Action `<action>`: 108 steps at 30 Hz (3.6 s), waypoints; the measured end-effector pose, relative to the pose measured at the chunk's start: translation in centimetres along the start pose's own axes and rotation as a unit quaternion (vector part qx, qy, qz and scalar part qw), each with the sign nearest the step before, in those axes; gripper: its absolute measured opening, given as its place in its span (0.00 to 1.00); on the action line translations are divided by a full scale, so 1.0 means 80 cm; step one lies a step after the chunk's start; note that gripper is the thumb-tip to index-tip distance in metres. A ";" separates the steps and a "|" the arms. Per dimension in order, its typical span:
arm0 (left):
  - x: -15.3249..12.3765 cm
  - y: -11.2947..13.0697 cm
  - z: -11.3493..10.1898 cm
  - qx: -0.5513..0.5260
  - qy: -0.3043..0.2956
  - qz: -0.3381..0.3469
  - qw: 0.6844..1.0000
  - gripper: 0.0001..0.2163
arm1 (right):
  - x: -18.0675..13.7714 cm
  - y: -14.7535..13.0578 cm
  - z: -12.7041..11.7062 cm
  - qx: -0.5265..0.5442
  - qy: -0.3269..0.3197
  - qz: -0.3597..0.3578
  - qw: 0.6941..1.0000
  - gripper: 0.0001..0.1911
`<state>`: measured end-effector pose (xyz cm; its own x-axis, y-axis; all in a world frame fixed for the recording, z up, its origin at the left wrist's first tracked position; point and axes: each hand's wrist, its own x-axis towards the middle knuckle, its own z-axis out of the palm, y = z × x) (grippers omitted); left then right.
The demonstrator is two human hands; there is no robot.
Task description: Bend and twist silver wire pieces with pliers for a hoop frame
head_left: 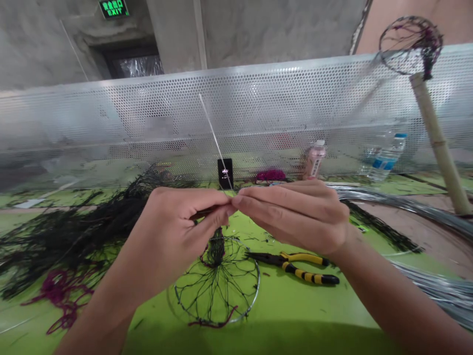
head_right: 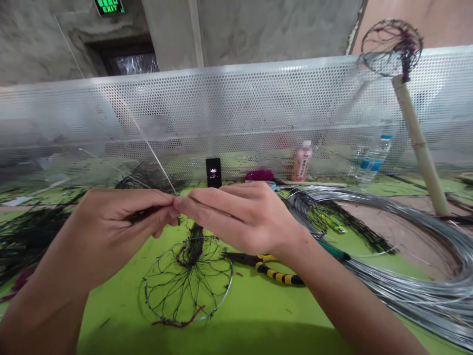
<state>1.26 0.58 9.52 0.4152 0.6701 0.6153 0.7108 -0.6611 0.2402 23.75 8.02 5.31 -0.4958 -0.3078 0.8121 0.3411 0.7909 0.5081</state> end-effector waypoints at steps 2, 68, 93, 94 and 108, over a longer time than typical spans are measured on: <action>0.000 -0.002 0.001 0.009 0.001 0.012 1.000 0.10 | 0.000 0.002 -0.002 0.010 -0.004 -0.010 1.000 0.20; 0.005 -0.014 0.021 0.083 0.093 0.175 0.977 0.04 | 0.031 -0.004 -0.015 0.425 -0.134 0.490 0.750 0.12; 0.006 -0.012 0.032 0.101 0.126 0.175 0.971 0.04 | 0.034 -0.003 -0.030 0.201 -0.200 0.371 0.884 0.06; 0.006 -0.012 0.031 0.103 0.124 0.173 0.972 0.04 | 0.032 -0.002 -0.028 0.195 -0.197 0.361 0.890 0.06; 0.004 -0.001 0.012 -0.118 -0.072 -0.106 0.985 0.09 | 0.016 0.003 -0.010 0.188 -0.126 0.202 0.953 0.03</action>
<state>1.87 1.19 9.01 0.3601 0.8316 0.4228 0.6459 -0.5492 0.5303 23.86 7.39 6.66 -0.5767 0.1620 0.8008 0.2579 0.9661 -0.0097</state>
